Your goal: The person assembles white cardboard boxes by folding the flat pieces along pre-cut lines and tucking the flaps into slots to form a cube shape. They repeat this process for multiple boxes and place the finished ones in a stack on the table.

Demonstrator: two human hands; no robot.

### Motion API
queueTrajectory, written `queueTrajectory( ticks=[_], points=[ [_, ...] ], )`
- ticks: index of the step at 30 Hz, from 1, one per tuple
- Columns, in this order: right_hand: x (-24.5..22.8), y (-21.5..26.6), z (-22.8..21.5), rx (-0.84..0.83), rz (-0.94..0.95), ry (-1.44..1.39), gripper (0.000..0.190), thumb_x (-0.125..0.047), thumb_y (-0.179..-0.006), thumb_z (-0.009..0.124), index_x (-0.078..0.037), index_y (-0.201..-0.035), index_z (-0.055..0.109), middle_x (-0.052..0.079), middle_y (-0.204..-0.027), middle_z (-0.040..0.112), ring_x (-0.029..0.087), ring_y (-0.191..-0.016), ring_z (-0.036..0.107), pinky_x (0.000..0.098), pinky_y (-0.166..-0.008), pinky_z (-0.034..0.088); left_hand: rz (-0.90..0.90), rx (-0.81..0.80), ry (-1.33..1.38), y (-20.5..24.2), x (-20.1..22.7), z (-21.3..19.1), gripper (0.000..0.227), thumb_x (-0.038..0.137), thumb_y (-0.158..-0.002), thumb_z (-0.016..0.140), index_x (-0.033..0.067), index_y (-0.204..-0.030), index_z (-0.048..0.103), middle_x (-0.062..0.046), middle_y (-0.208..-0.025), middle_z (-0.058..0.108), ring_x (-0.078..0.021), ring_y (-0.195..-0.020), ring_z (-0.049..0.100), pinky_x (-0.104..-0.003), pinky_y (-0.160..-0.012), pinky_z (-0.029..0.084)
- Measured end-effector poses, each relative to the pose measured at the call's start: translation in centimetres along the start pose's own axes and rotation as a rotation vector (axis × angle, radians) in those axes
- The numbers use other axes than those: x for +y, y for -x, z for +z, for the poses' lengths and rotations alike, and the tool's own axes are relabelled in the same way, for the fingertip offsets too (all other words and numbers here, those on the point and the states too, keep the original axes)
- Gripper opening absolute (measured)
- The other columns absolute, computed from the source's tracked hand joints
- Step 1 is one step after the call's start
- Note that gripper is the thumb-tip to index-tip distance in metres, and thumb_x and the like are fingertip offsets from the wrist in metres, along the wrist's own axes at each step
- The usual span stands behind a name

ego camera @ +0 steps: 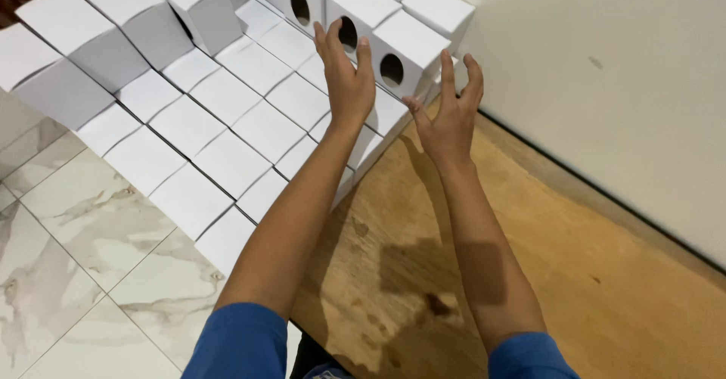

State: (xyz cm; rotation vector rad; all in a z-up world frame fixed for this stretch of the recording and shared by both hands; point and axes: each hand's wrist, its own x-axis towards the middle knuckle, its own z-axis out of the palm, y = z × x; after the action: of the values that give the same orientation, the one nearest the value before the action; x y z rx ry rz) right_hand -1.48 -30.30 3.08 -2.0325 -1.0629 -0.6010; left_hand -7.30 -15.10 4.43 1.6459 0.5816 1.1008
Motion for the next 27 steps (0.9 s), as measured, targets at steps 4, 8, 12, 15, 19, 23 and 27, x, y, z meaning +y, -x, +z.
queueTrajectory(
  ticks=[4,8,12,15,19,23,27],
  points=[
    [-1.8,4.5,-4.4,0.086,0.106,-0.058,0.063,-0.03,-0.093,0.075,-0.014,-0.142,0.04,0.016,-0.142,0.027,0.035,-0.137,0.03,0.0486,-0.112,0.035,0.033,-0.128,0.1,8.9,4.9,1.3,0.045,0.03,-0.098,0.044,0.0086,-0.137,0.035,-0.018,-0.158,0.006,-0.0292,-0.15,0.002,-0.047,-0.119,0.018],
    [-2.5,9.5,-9.8,0.178,0.175,-0.152,0.047,-0.03,-0.098,0.06,-0.009,-0.137,0.044,0.014,-0.138,0.031,0.029,-0.134,0.037,0.0428,-0.104,0.045,0.081,-0.281,0.188,17.7,8.7,3.4,0.042,0.028,-0.102,0.043,0.0077,-0.138,0.035,-0.012,-0.159,0.012,-0.0274,-0.151,0.018,-0.036,-0.104,0.041],
    [-2.8,14.5,-15.5,0.185,0.304,-0.047,0.034,-0.007,-0.099,0.06,-0.009,-0.132,0.05,0.015,-0.135,0.037,0.029,-0.132,0.041,0.0369,-0.1,0.045,0.068,-0.528,0.336,25.5,10.9,5.7,0.041,0.025,-0.104,0.04,0.0082,-0.141,0.033,-0.014,-0.162,0.01,-0.0073,-0.053,0.027,-0.022,-0.058,0.037],
    [-1.0,19.6,-19.8,0.234,0.411,0.101,0.032,-0.014,-0.094,0.062,-0.012,-0.126,0.055,0.013,-0.13,0.041,0.029,-0.127,0.044,0.036,-0.099,0.044,0.078,-0.703,0.581,30.6,10.8,8.3,0.04,0.014,-0.103,0.039,0.0025,-0.14,0.027,-0.023,-0.158,0.003,-0.0351,-0.149,0.004,-0.047,-0.124,0.005],
    [1.0,27.1,-24.8,0.245,0.515,0.241,0.031,-0.025,-0.087,0.066,-0.015,-0.117,0.063,0.01,-0.122,0.046,0.028,-0.12,0.048,0.0347,-0.097,0.041,-0.019,-0.951,0.628,38.4,10.1,11.5,0.045,0.016,-0.102,0.038,-0.0012,-0.142,0.025,-0.027,-0.157,0.001,-0.0402,-0.146,0.007,-0.049,-0.12,0.009],
    [2.2,34.0,-29.8,0.222,0.621,0.494,0.02,-0.016,-0.091,0.057,-0.014,-0.109,0.066,0.011,-0.114,0.051,0.031,-0.11,0.054,0.0385,-0.087,0.044,-0.059,-1.229,0.62,45.8,9.0,13.8,0.049,0.024,-0.101,0.039,-0.0024,-0.14,0.027,-0.031,-0.154,0.008,-0.0447,-0.143,0.013,-0.053,-0.118,0.014],
    [1.2,39.3,-33.0,0.117,0.893,0.808,0.027,-0.019,-0.085,0.061,-0.023,-0.111,0.064,0.001,-0.121,0.05,0.026,-0.122,0.046,0.0422,-0.092,0.035,0.067,-1.443,0.561,50.4,9.5,14.5,0.05,0.021,-0.1,0.041,-0.0122,-0.136,0.028,-0.042,-0.144,0.023,-0.0523,-0.136,0.023,-0.057,-0.116,0.017]
  ],
)
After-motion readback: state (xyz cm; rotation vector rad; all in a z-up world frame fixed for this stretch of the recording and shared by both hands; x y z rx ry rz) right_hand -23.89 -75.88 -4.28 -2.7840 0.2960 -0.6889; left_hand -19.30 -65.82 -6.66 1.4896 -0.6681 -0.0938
